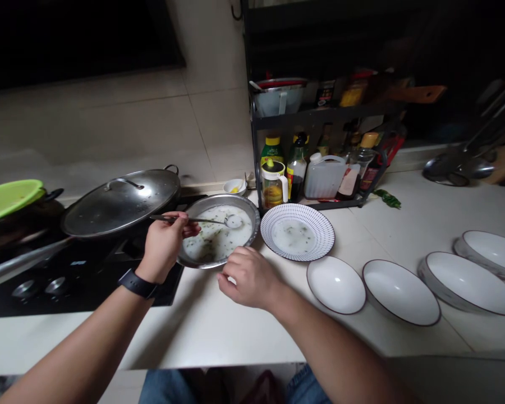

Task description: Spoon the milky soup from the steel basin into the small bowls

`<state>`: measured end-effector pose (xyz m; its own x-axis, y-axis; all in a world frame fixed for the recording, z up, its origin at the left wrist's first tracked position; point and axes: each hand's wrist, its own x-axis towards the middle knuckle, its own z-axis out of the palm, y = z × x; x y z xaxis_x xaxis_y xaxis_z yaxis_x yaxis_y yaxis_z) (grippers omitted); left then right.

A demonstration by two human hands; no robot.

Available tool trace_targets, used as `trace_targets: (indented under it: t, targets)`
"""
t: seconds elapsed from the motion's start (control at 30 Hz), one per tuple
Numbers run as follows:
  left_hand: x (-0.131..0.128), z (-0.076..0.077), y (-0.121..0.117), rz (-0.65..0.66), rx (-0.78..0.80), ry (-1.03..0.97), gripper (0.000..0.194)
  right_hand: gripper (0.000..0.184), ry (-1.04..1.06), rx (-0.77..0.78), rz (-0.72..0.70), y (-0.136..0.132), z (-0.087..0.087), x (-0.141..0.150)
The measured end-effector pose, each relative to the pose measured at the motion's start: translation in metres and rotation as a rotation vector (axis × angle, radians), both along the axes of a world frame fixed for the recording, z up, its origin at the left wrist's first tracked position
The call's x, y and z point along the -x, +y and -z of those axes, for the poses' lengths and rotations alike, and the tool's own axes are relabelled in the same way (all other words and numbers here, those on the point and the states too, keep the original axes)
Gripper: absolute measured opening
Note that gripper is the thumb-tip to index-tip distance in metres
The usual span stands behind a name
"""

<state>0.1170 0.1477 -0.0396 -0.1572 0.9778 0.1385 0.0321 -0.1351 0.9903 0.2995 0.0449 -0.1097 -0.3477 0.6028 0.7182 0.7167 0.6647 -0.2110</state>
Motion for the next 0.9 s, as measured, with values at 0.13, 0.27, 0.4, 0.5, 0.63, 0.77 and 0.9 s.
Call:
trace_targets:
  t: [0.13,0.27,0.4,0.5,0.63,0.77,0.9]
  targets:
    - [-0.001,-0.008,0.001,0.019,0.018,-0.053,0.026,0.032,-0.003,0.018,0.001,0.0,0.001,0.0]
    - [-0.004,-0.018,0.001,0.062,0.0,-0.061,0.026,0.032,-0.008,0.031,0.004,0.0,0.001,0.001]
    - [-0.015,-0.031,-0.006,0.105,-0.019,-0.024,0.026,0.031,-0.009,0.048,0.01,0.0,0.002,0.0]
    - [-0.03,-0.037,-0.014,0.152,-0.032,-0.043,0.027,0.029,-0.026,0.056,0.014,0.0,0.001,0.0]
    - [-0.053,-0.039,-0.025,0.236,-0.016,-0.048,0.029,0.027,-0.039,0.042,0.034,-0.001,0.001,0.001]
    - [-0.074,-0.034,-0.034,0.341,-0.036,0.045,0.032,0.023,-0.022,0.03,0.051,0.0,0.001,0.002]
    - [-0.085,-0.029,-0.046,0.428,-0.228,0.304,0.026,0.019,-0.034,0.065,0.035,0.002,0.002,0.003]
